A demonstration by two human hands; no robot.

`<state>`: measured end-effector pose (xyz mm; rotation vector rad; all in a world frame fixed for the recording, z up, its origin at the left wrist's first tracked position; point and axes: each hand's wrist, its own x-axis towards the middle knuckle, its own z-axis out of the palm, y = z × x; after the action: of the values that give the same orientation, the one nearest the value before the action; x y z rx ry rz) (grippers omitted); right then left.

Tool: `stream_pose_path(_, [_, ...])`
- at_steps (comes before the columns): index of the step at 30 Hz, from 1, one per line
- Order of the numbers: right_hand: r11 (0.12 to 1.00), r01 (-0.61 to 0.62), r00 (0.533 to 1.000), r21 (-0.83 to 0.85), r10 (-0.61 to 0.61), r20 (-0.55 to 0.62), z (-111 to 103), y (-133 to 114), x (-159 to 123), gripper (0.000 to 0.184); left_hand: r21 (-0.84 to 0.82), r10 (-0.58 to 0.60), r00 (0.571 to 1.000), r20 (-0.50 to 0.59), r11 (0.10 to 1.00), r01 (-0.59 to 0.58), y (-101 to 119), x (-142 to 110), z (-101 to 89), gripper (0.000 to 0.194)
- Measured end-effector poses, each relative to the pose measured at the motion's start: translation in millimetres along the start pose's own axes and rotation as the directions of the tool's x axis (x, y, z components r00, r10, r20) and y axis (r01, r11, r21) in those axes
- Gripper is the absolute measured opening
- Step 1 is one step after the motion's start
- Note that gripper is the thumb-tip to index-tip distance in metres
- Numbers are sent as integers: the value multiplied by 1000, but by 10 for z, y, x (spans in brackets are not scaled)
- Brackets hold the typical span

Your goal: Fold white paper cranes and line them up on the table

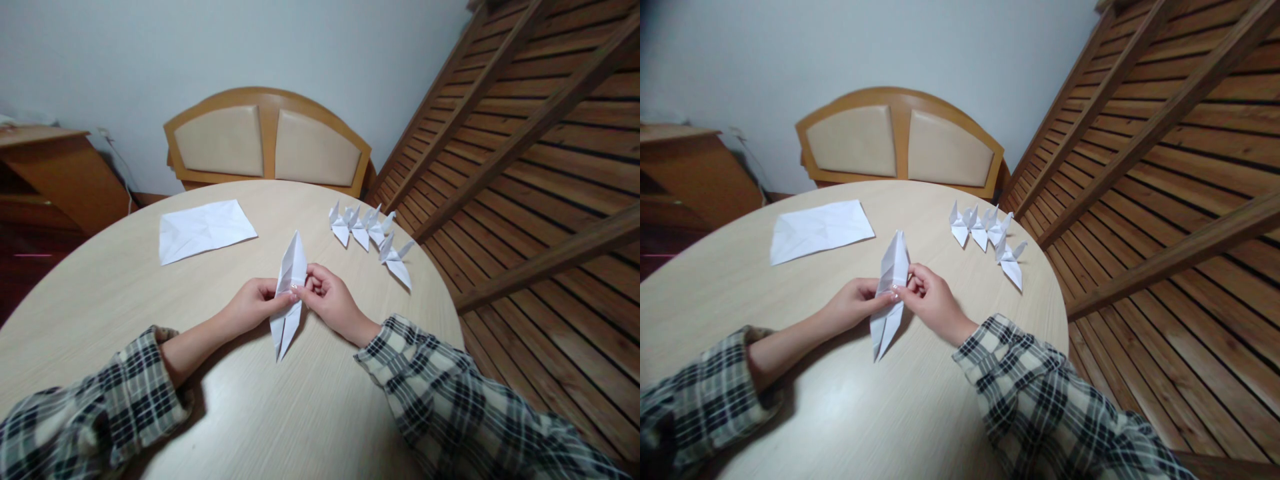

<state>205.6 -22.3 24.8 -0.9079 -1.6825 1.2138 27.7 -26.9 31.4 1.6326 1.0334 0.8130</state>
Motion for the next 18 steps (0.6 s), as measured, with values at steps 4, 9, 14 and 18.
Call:
stream_pose_path(4, [1000, 19, 1000, -20, -19, -12, -1, 10, -5, 23, -13, -9, 1000, 11, 1000, 9, -3, 13, -1, 37])
stream_pose_path(9, [998, 40, 998, -44, -41, -40, -8, 9, -6, 20, -60, -24, 999, 39, 998, 27, -29, 22, -8, 39])
stream_pose_path(14, [999, 50, 996, -15, -51, -68, -16, 3, 7, 18, -72, -1, 999, 53, 997, 5, -71, 27, -33, 40])
stream_pose_path(18, [999, 44, 996, 2, -44, -77, -18, -4, 16, 16, -64, 24, 1000, -19, 998, -25, -87, 35, -42, 43])
